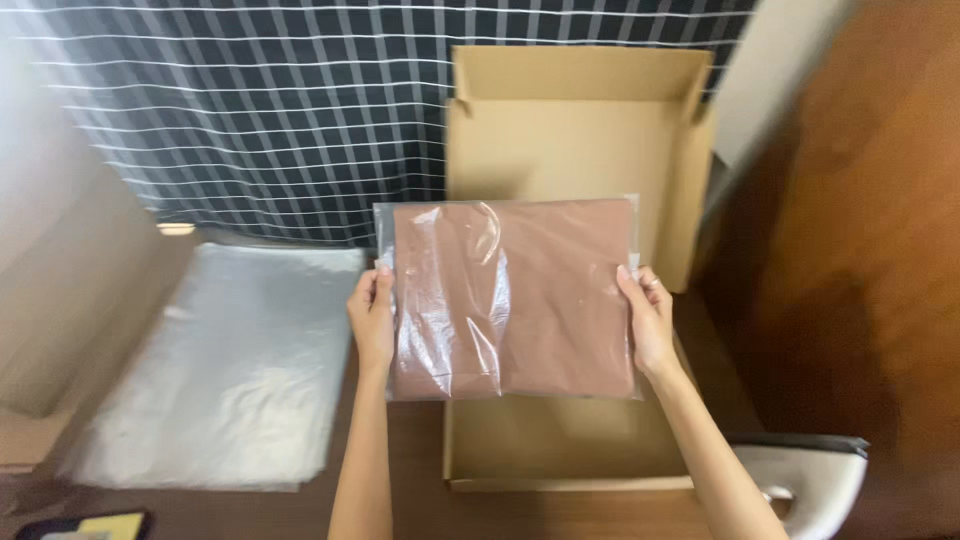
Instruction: The person folds a brown shirt, places it inside a clear plastic bag, seals the bag, and then places the bagged shirt inside a cardboard box. Afterward, the person selects a light-colored shirt from a clothing rack and spreads it out on the work surface.
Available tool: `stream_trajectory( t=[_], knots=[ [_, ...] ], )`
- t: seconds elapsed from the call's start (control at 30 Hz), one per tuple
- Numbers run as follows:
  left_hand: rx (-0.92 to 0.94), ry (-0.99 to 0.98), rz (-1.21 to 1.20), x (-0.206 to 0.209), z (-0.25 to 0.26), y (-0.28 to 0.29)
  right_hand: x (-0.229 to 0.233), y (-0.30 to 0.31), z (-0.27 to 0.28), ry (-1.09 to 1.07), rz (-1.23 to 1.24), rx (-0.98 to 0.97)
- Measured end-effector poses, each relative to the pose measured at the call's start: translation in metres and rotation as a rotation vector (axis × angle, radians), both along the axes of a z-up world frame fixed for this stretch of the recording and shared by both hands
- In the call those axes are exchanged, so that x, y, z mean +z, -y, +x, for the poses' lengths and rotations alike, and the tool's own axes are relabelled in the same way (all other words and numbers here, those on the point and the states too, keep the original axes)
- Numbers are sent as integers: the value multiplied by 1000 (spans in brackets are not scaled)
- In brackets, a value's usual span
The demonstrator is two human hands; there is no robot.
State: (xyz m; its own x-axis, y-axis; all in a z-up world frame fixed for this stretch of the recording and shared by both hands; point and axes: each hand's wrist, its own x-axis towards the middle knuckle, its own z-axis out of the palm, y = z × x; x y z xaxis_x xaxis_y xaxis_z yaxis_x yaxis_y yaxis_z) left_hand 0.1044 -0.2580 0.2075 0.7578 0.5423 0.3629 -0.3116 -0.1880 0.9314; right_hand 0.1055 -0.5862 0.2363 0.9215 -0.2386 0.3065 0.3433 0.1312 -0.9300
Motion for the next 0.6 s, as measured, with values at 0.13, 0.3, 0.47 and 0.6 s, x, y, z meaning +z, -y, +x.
stream_trajectory(
  t=[0.13,0.3,0.47,0.6],
  knots=[
    [-37,-104,102,-9,7,59,-2,57,-20,-81,-9,-140],
    [2,-288,323,-30,-5,104,-52,101,-18,-253,-160,-281],
    [135,-361,575,-80,-3,123,-99,115,-14,-296,-389,-380],
    [294,-435,751,-89,-7,131,-131,123,9,-427,-772,-452]
  ],
)
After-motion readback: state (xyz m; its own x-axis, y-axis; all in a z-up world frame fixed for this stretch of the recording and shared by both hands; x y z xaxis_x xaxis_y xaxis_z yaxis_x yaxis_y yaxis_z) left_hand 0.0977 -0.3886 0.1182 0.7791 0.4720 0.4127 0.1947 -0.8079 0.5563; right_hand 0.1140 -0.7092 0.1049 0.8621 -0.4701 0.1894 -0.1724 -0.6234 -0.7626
